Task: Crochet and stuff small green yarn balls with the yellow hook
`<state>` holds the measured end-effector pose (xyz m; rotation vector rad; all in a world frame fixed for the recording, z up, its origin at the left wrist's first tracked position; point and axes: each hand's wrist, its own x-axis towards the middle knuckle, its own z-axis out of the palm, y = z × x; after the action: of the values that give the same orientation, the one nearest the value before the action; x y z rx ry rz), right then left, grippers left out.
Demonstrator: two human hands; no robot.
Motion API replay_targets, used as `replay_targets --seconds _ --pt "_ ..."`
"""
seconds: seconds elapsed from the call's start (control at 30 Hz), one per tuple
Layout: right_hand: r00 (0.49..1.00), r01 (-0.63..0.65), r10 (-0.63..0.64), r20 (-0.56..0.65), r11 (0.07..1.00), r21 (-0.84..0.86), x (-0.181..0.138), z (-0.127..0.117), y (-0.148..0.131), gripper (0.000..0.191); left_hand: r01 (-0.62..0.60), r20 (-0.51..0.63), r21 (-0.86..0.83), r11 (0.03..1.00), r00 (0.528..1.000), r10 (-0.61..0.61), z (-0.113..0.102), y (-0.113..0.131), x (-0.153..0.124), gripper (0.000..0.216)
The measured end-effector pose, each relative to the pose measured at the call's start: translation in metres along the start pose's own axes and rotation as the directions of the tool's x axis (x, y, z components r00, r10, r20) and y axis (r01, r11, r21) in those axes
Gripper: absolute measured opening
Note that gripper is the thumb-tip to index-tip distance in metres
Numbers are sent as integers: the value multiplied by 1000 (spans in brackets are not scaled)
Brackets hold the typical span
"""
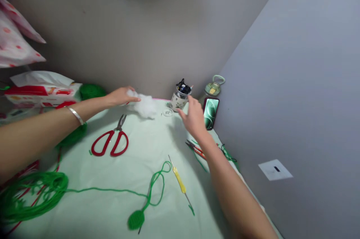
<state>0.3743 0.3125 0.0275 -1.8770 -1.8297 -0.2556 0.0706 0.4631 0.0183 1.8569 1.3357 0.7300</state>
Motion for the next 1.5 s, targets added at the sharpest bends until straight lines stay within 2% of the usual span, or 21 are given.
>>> replay_targets --seconds 0.07,0.17,0.27,0.4,0.5,0.6,0.67,0.73,0.83,0.93,1.03,1.13,1.27,1.4,1.5 --pt "993 93 -100 69 990 103 13 21 -31 70 11 50 27 1000 999 -12 7 -1 1 34" --pt "979 106 -131 159 982 157 32 55 -69 75 11 107 22 1000 994 -13 14 -2 -4 38" --pt "964 82 -123 236 980 180 47 86 -96 78 4 130 -34 999 991 0 18 -3 -10 38" --pt "937 25 -92 337 980 196 56 115 -111 57 -8 106 -189 982 994 29 14 0 -12 34" --pt "929 -15 -58 364 980 197 57 124 -110 40 -63 -2 -359 931 998 67 -4 12 -7 16" --pt "933 -38 -38 359 979 202 56 126 -104 37 -153 -138 -490 858 986 96 -26 23 -3 15" --pt "936 -43 -34 351 977 210 55 125 -102 37 -158 -140 -525 836 985 99 -32 25 -6 13" --pt "937 -47 -32 347 975 216 54 125 -102 36 -107 -82 -517 849 994 75 -28 19 -11 14" --pt "938 -52 -27 346 975 216 53 124 -105 36 -15 -19 -457 889 1000 7 -10 4 -17 16" --pt "938 -40 -35 344 977 210 51 124 -109 36 45 14 -431 901 999 -43 5 -8 -19 31" --pt "941 -19 -52 333 979 205 47 125 -111 34 54 23 -503 862 999 -49 2 -4 -19 32" --pt "949 -9 -58 310 978 209 46 127 -110 31 -17 -35 -647 762 999 -7 -15 14 -21 18" --pt "968 6 -70 243 967 255 49 122 -112 34 -142 -149 -820 554 988 33 -38 45 -36 10" --pt "992 79 -108 69 938 337 43 89 -122 47 -117 -128 -911 396 992 -1 -39 59 -59 17" --pt "984 171 -137 -110 894 414 20 55 -138 42 -72 -88 -937 342 996 -31 -29 62 -78 31"
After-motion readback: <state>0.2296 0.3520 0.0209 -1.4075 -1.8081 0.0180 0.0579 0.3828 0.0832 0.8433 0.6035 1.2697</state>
